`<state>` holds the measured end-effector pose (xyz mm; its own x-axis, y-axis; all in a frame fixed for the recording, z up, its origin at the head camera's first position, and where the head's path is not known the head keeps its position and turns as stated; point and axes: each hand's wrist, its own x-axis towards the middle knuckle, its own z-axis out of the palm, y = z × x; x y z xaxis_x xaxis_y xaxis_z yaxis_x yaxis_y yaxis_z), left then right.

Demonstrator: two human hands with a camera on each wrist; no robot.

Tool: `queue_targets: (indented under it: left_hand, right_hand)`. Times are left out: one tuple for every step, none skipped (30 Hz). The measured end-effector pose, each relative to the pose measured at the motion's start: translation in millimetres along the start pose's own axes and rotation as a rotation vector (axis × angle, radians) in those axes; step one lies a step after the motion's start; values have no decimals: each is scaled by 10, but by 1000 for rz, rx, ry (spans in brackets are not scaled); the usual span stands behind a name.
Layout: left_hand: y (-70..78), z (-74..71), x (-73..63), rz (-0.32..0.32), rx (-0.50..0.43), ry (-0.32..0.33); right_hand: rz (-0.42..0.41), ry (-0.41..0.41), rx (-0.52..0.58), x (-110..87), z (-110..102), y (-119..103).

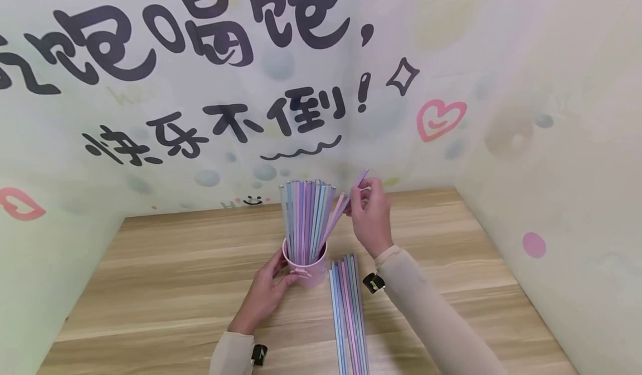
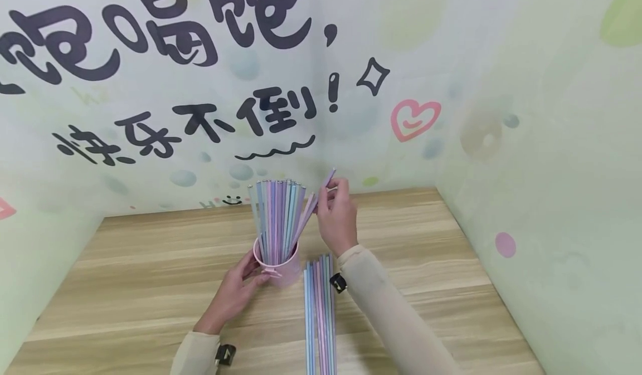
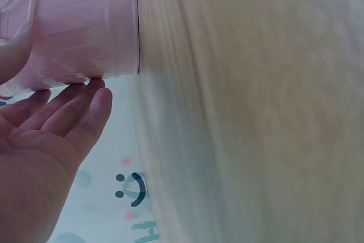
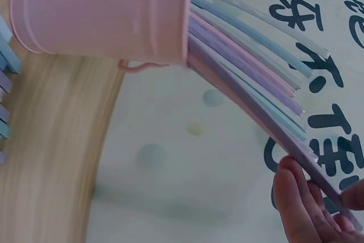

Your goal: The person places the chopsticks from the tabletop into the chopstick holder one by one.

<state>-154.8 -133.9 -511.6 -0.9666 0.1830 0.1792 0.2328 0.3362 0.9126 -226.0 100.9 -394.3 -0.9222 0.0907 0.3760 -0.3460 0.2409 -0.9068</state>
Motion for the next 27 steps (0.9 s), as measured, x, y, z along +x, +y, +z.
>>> queue_targets:
  left_hand:
    - [1,-3,1,3,1,2]
    - [2,-6,1,7,3,4]
    - [-1,-7,2,10,1,5]
    - [-4,-8,2,12,1,5]
    - [-9,-8,3,13,0,6]
    - [-12,-9,2,12,1,6]
    - [-15,-9,2,11,1,7]
    - [-19,-9,1,16,0,6]
    - [-19,-9,1,17,-2,5]
    - [-20,-9,3,19,-3,5]
    - [-22,-9,4,20,-4,4]
    - [-21,-9,4,23,-5,4]
    - [-21,-10,5,23,-6,4]
    - [-20,-10,6,24,-5,4]
    - [-18,-10,8,21,-3,4]
    - [-19,-10,10,25,-1,5]
    - [-16,-10,9,23,1,5]
    - [-13,-11,8,23,6,7]
    - [-11,-11,9,20,9,7]
    - [-9,-11,8,17,11,7]
    - [-9,-12,8,11,12,6]
    - [-9,-12,7,13,15,5]
    - [-9,-11,6,5,15,4]
    - [-10,-11,5,1,14,2]
    - [-13,-10,4,-4,12,0]
    - [-15,-10,4,-9,10,-2]
    - [-15,-10,3,-10,9,-4]
  right_hand:
    - [3,-22,-3,-18,20,24]
    - [6,-44,-6,-36,40,47]
    - [10,-67,-13,-55,60,69]
    - [13,-88,-19,-73,80,89]
    - [18,-105,-31,-93,98,100]
    - [21,-119,-45,-113,115,111]
    - [23,-125,-54,-129,132,120]
    - [28,-131,-67,-145,147,126]
    - [34,-137,-83,-160,160,131]
    - [39,-146,-103,-175,173,135]
    - [46,-155,-121,-188,185,141]
    - [49,-163,-138,-199,195,148]
    - [51,-169,-151,-208,204,153]
    - [50,-173,-164,-216,209,157]
    - [46,-178,-177,-222,216,161]
    - [44,-182,-183,-226,219,167]
    - [40,-184,-183,-228,221,176]
    - [35,-186,-185,-230,221,180]
    - [31,-188,-185,-231,220,185]
    - [26,-191,-184,-231,218,191]
    - [22,-195,-186,-230,216,198]
    - [20,-199,-182,-230,211,205]
    - [18,-202,-176,-230,206,211]
    - [19,-205,-168,-232,198,216]
    - [22,-208,-158,-234,189,223]
    - [31,-211,-143,-240,177,232]
    - [44,-211,-122,-245,161,242]
